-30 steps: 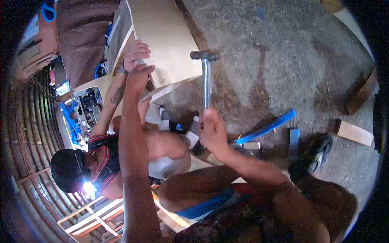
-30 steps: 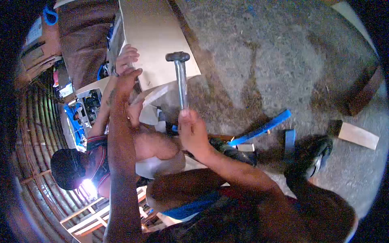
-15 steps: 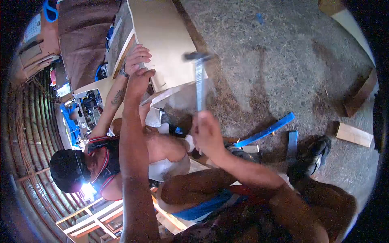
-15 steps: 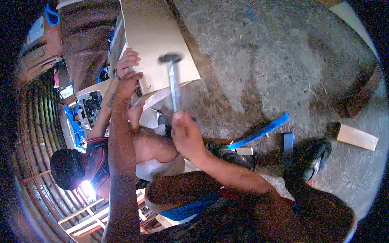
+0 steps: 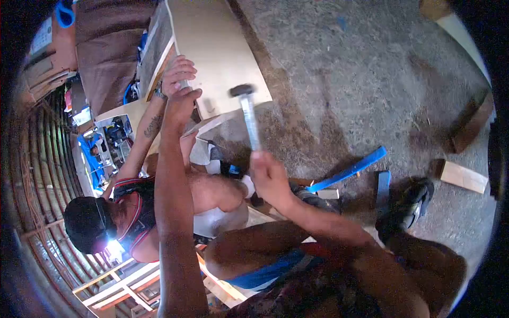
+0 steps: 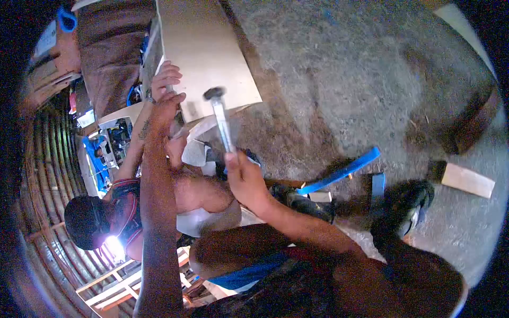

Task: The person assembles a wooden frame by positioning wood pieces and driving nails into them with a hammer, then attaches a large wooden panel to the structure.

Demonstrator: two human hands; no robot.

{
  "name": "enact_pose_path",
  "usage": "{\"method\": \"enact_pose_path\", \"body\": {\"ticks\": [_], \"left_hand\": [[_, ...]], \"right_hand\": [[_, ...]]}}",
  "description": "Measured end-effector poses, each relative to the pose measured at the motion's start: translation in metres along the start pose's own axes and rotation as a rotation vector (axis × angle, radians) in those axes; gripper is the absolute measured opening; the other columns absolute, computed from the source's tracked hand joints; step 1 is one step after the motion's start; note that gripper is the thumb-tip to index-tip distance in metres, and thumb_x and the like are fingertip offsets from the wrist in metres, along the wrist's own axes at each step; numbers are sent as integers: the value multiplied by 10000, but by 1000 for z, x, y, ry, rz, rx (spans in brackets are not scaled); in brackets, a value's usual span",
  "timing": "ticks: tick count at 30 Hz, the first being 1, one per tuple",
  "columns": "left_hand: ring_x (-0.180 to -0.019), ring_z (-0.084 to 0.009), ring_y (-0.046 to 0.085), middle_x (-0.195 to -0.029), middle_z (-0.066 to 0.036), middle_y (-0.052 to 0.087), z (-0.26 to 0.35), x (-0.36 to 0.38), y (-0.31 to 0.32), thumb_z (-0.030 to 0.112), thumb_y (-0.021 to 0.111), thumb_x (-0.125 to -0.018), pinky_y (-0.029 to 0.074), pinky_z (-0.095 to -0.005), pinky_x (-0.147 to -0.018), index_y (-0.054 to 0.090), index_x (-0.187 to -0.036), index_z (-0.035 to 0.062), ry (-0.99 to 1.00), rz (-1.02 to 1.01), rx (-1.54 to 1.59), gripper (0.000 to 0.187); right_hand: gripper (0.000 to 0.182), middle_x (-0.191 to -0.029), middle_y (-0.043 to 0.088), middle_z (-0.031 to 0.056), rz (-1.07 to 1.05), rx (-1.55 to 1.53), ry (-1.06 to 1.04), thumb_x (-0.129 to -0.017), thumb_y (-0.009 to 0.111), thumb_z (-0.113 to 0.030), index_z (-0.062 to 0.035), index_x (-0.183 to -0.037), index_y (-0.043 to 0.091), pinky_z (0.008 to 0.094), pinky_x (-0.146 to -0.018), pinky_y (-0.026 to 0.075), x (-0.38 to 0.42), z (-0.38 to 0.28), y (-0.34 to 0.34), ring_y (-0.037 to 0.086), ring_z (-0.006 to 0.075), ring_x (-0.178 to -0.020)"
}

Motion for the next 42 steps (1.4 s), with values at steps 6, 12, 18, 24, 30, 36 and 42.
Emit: {"method": "enact_pose_path", "body": {"ticks": [6,12,18,24,30,36,42], "left_hand": [[-887,-292,590,-947,-157,625,1,-3,4,187,529,-863,441,-352,-799,651,-986,61,285,7,-204,215],[-892,-299,592,-915,-153,616,5,2,2,149,492,-863,455,-378,-758,653,-1008,90,227,11,-161,224],[-863,-250,579,-941,-124,617,12,0,-3,333,568,-859,446,-347,-821,606,-992,23,280,40,-218,339],[-993,-300,595,-1038,-158,625,-10,-3,16,232,454,-891,457,-407,-871,649,-985,97,208,42,-270,255],[-986,-363,596,-1065,-186,626,4,9,2,336,484,-874,460,-441,-876,660,-999,79,-9,26,-88,335],[-900,-363,624,-962,-227,641,13,24,10,264,539,-843,478,-471,-813,661,-879,20,77,250,101,275],[-795,-406,607,-880,-219,639,47,207,-18,227,603,-770,500,-463,-705,625,-855,33,-60,271,614,214]], "right_hand": [[269,-654,498,144,-124,172,-92,-959,466,-284,-17,-956,501,387,-551,428,-1,5,14,533,296,-634],[349,-621,472,156,-92,-179,7,-979,420,-343,-12,-891,486,398,-536,414,5,-14,3,494,276,-545],[354,-730,586,241,-240,159,94,-954,440,-325,12,-1030,515,449,-609,473,10,8,11,585,458,-727],[150,-716,496,-3,127,132,-79,-958,439,-167,-80,-874,528,254,-545,381,-26,49,-54,460,83,-661],[232,-841,609,206,119,1083,-256,-914,515,-211,-20,-1011,604,431,-720,469,-114,37,-134,588,361,-835],[273,-996,630,190,-254,1462,-330,-882,550,-247,-16,-995,641,447,-863,448,-129,-72,-139,564,365,-991],[203,-961,652,160,-398,1568,-320,-887,541,-210,-41,-928,646,402,-794,488,-78,-155,-197,614,329,-882]]}}
Point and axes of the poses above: each hand's wrist, its own x-axis away from the middle knuckle, its own y-axis out of the palm, z = x × y, the point moved 8 cm from there along -x, towards the middle knuckle
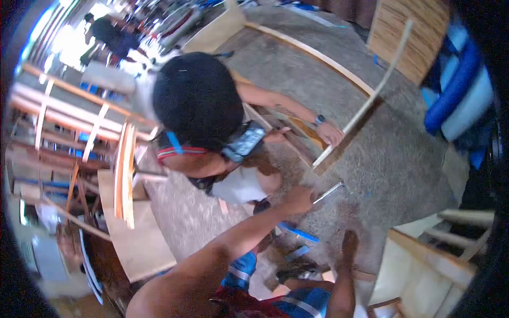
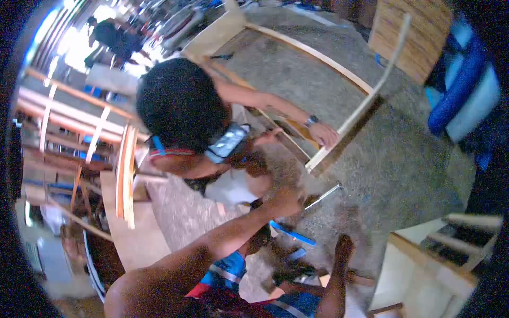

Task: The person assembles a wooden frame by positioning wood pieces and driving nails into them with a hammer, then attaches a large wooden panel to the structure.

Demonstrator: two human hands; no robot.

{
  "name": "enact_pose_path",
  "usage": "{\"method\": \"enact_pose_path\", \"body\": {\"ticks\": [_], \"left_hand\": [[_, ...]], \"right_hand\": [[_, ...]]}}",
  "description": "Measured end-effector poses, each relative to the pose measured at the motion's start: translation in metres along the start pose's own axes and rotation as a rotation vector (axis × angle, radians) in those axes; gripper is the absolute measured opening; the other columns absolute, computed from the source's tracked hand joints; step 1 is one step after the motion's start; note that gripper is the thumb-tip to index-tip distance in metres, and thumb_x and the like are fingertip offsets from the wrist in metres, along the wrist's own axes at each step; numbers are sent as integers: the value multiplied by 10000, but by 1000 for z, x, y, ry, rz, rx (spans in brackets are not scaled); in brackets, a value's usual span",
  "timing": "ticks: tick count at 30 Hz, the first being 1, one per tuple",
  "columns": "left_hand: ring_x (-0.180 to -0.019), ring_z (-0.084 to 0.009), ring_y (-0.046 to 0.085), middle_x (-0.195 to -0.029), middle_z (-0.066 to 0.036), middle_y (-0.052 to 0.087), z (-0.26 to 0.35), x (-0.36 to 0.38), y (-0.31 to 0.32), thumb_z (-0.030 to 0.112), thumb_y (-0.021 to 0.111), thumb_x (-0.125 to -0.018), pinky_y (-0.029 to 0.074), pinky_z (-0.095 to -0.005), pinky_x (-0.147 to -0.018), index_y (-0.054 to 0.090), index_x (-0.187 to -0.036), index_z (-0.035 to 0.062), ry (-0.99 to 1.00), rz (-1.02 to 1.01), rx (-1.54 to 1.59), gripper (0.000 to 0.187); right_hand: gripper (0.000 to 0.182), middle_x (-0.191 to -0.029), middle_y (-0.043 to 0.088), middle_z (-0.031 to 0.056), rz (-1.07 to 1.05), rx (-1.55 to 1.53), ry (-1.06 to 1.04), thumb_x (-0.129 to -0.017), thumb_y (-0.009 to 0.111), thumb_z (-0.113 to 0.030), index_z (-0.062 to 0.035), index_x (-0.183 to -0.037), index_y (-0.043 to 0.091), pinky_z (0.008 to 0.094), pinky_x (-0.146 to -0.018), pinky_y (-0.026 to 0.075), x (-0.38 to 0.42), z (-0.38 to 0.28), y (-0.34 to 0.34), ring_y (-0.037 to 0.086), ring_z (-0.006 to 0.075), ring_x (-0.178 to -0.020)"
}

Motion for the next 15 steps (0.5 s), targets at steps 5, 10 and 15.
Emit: {"method": "enact_pose_path", "body": {"ticks": [5,10,15], "left_hand": [[-848,-371,626,-915,-171,659,-53,223,-111,232,562,-802,496,-461,-750,651,-1013,135,-635,-128,304,249],[-898,-400,618,-957,-204,648,-102,399,-281,286,550,-831,485,-450,-792,638,-1040,92,-935,61,182,298],[-944,-398,600,-1001,-241,624,-248,586,-280,255,519,-844,473,-464,-814,643,-989,52,-1103,-7,163,279]], "right_hand": [[352,-1046,627,212,-539,215,271,-874,510,-305,-40,-1060,646,422,-879,455,102,-83,-68,591,357,-1000],[300,-851,661,188,-863,-10,85,-840,601,-294,-14,-932,659,400,-733,497,142,-282,-64,652,314,-815],[278,-969,658,177,-896,-286,-312,-856,611,-267,-58,-1038,637,353,-777,495,143,-551,18,650,271,-901]]}}
Point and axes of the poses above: each hand's wrist, its own x-axis away from the middle knuckle, its own y-axis out of the palm, z = x × y, the point moved 8 cm from there along -x, towards the middle knuckle
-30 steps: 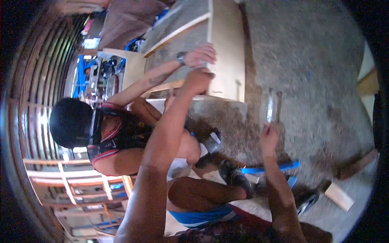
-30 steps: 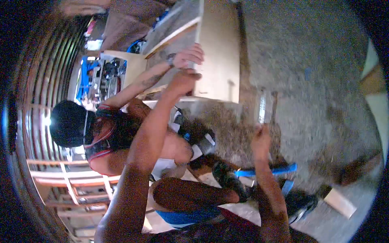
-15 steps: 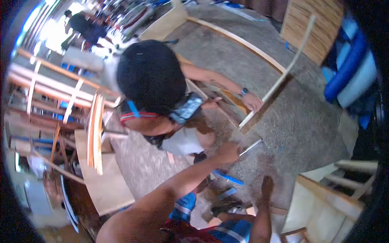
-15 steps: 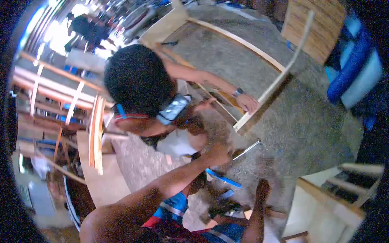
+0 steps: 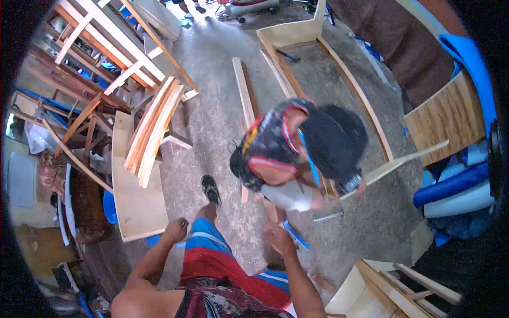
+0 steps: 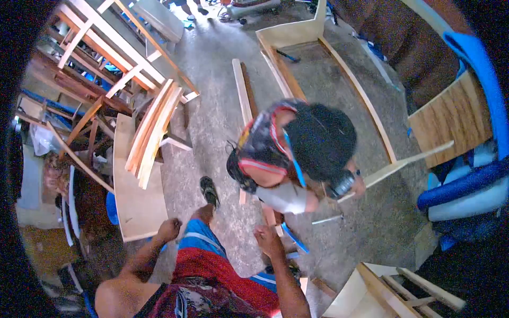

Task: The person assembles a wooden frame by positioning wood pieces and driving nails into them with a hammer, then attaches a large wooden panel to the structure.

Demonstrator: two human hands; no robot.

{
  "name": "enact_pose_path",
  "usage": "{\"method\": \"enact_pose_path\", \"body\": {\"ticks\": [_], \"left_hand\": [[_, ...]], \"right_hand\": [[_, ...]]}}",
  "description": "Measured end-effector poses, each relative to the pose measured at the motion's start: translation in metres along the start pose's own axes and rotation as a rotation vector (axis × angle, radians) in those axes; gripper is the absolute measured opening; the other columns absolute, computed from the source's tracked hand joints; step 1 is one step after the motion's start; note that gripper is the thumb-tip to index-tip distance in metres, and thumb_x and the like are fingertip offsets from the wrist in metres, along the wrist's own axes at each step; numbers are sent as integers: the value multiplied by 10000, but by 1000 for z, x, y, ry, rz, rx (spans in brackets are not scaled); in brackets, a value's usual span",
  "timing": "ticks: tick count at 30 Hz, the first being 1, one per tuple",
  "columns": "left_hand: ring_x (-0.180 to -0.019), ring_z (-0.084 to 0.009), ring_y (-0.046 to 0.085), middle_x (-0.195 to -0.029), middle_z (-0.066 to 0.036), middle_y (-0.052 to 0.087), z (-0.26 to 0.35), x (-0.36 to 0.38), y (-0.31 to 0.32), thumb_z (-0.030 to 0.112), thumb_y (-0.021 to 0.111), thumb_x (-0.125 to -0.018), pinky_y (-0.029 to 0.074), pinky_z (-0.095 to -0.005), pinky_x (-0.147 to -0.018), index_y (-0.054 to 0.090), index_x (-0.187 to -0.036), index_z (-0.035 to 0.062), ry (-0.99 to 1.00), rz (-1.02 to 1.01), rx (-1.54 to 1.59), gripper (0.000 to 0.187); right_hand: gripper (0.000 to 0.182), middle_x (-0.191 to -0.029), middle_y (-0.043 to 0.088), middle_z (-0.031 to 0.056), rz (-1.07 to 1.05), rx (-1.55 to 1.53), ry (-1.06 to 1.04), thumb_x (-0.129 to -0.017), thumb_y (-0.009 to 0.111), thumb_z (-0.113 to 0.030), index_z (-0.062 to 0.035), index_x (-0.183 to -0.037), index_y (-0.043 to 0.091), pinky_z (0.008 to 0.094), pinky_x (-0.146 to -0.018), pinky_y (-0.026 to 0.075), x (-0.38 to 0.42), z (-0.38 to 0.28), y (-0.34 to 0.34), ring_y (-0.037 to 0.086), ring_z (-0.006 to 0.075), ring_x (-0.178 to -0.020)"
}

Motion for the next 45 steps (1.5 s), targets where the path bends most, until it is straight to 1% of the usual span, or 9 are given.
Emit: {"method": "enact_pose_path", "body": {"ticks": [7,16,19,20,25,27,33,41,45], "left_hand": [[-919,-383,614,-976,-202,648,-205,-183,-33,179,514,-776,487,-462,-825,672,-922,55,199,-317,-139,249],[-727,-376,629,-749,-224,613,-43,-382,-468,106,420,-880,486,-417,-667,570,-1059,36,415,98,345,244],[-587,-173,536,-623,-74,534,-46,-409,-508,156,418,-925,438,-310,-569,569,-1064,43,406,49,550,234],[-576,-99,486,-611,-2,494,-51,-420,-510,249,437,-964,418,-263,-548,567,-1073,35,444,78,583,273],[-736,-197,634,-773,-140,662,-47,-463,-485,159,486,-855,489,-326,-653,624,-1034,29,38,-117,546,260],[-736,-236,645,-778,-138,664,-74,-532,-401,231,509,-856,495,-347,-684,631,-995,17,34,-180,630,283],[-831,-319,656,-834,-210,660,86,-718,-360,288,545,-861,494,-385,-755,671,-984,43,80,-260,296,302],[-791,-147,570,-873,-80,637,282,-995,-396,243,520,-943,458,-280,-734,605,-1034,40,-352,-669,451,238],[-752,-146,562,-833,-71,620,291,-1066,-413,161,497,-948,457,-283,-700,591,-972,23,-212,-584,271,168]], "right_hand": [[327,-1012,660,155,45,-172,188,-889,608,-260,-14,-1104,604,337,-829,499,-151,-96,65,635,228,-964],[293,-935,675,156,99,-14,407,-862,613,-302,-47,-1004,649,351,-793,501,-218,-187,84,649,264,-912],[218,-939,656,131,179,-290,228,-847,565,-151,-29,-1016,628,321,-723,467,-233,-250,76,606,186,-846],[265,-948,652,159,93,271,404,-850,563,-237,-26,-998,624,362,-723,456,-239,-269,57,602,236,-837],[298,-1019,664,167,128,81,543,-813,534,-127,-40,-1083,625,374,-803,480,-342,-334,-12,637,255,-902],[189,-857,652,96,247,383,432,-896,537,-175,-34,-963,642,333,-640,491,-426,-300,-64,624,187,-780],[319,-671,554,-10,676,-448,362,-967,472,-356,-66,-895,581,263,-480,464,-875,-337,-259,544,85,-552],[272,-1075,595,230,254,469,711,-903,476,-165,-16,-1119,549,470,-907,440,-1336,-68,-304,535,405,-1094],[318,-1076,588,188,622,793,119,-840,516,-113,-44,-1150,528,486,-905,417,-1402,-80,-326,520,390,-1085]]}}
Point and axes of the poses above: each hand's wrist, its own x-axis away from the middle knuckle, its own y-axis out of the palm, z = x × y, the point moved 8 cm from there along -x, towards the middle knuckle
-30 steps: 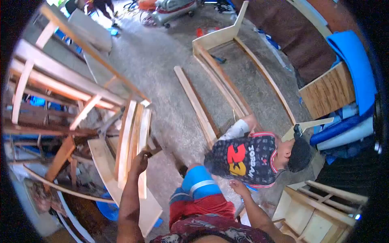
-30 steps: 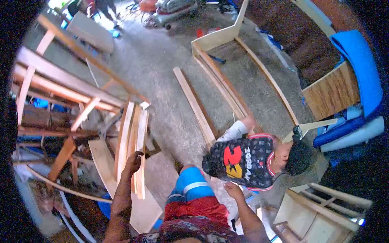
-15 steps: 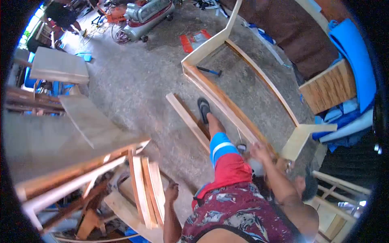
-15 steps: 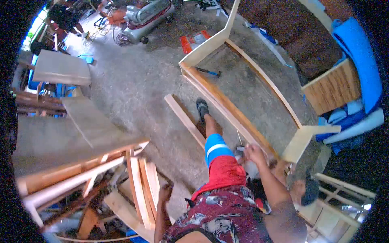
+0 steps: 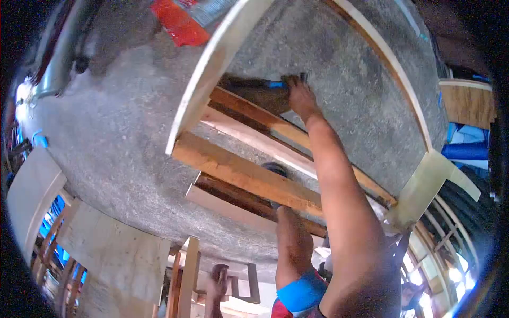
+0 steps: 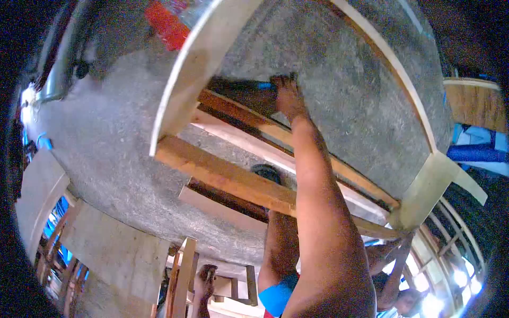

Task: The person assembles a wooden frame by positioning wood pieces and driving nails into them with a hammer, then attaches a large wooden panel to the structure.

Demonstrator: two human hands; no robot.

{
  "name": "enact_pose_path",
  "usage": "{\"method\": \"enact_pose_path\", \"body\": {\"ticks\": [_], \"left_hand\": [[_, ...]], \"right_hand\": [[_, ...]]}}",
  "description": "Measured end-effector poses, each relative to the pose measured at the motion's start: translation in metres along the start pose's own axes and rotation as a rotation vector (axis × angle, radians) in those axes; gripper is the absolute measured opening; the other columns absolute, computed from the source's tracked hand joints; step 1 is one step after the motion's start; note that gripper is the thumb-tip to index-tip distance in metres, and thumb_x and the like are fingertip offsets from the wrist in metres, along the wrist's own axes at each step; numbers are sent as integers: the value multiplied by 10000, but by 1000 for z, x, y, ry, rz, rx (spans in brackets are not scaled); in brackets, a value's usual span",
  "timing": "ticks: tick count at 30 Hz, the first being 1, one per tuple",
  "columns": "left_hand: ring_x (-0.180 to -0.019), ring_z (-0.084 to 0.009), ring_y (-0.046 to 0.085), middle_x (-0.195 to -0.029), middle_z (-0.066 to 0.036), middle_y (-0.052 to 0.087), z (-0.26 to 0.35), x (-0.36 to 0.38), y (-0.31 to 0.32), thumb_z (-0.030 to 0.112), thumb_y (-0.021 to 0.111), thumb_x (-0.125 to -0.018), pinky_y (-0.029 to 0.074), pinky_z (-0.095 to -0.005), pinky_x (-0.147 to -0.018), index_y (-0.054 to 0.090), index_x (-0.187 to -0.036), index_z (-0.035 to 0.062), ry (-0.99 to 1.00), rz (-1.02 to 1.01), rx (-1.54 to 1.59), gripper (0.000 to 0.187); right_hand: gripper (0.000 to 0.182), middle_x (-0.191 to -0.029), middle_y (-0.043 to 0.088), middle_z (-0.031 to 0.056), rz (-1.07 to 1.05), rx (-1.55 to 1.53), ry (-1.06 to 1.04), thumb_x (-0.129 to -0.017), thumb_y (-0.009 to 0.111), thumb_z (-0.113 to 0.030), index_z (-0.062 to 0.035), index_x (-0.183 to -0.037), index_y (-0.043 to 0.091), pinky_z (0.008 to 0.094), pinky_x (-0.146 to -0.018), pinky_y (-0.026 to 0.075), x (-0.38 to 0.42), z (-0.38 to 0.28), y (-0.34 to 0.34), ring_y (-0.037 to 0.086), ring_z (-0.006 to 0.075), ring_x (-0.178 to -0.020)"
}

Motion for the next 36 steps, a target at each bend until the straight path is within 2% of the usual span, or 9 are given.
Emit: {"method": "enact_pose_path", "body": {"ticks": [7,9,13,15,20,23,26,33,36], "left_hand": [[-659,-121,526,-750,-40,589,-53,0,12,220,489,-947,440,-282,-603,593,-942,25,-3,-105,52,221],[-665,-108,510,-749,-18,580,-63,23,20,215,510,-938,434,-273,-601,598,-938,33,-68,-125,169,202],[-694,-108,511,-748,1,559,-26,71,24,206,526,-933,436,-269,-649,605,-947,18,118,-174,171,204],[-745,-103,489,-829,-3,548,22,98,16,189,533,-930,424,-265,-704,581,-1074,13,240,-116,120,233],[-1006,-146,510,-1087,-65,565,98,270,35,229,568,-906,394,-282,-891,487,-1232,12,850,-320,352,400],[-1006,-149,514,-1082,-68,570,83,353,89,231,568,-905,397,-286,-892,494,-1224,13,958,-509,73,393],[-1005,-154,520,-1075,-73,576,-19,429,112,234,566,-905,401,-290,-893,503,-1213,14,1009,-629,-241,384],[-1003,-165,535,-1059,-84,591,-170,552,268,241,564,-903,410,-301,-896,526,-1186,16,992,-874,-1069,363],[-1002,-169,541,-1052,-89,597,-235,592,390,244,562,-902,414,-306,-897,536,-1174,17,954,-908,-1344,355]], "right_hand": [[319,-1042,615,216,-519,322,-198,-854,492,-137,-35,-1156,502,438,-867,421,17,24,1,553,360,-1080],[356,-961,648,223,-711,169,306,-878,480,-224,-18,-1168,475,462,-850,434,51,44,-50,608,373,-977],[466,-765,642,213,-61,-372,918,-862,509,-270,-48,-1258,405,525,-619,478,133,29,-198,627,397,-681],[582,-815,642,222,255,-552,688,-879,483,-209,-86,-1400,256,497,-630,492,194,-28,-281,622,385,-670],[352,-724,552,47,163,-2151,864,-969,410,-351,-58,-1095,558,331,-546,493,442,-230,-451,578,158,-602],[222,-739,580,64,210,-1483,385,-929,513,-182,-5,-1061,529,287,-578,482,586,-281,-540,556,158,-609],[126,-724,558,37,249,-2078,195,-915,546,-129,-5,-938,553,305,-570,450,682,-307,-632,533,146,-648],[364,-675,558,178,267,-904,270,-823,653,-381,-31,-804,553,417,-595,467,966,-215,-695,592,331,-677],[301,-714,561,151,770,-942,287,-779,684,-304,-47,-850,544,440,-633,473,1126,-168,-691,592,377,-734]]}}
Point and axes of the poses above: each hand's wrist, its own x-axis away from the middle knuckle, its own y-axis out of the palm, z = x × y, the point moved 8 cm from there along -x, towards the middle knuckle
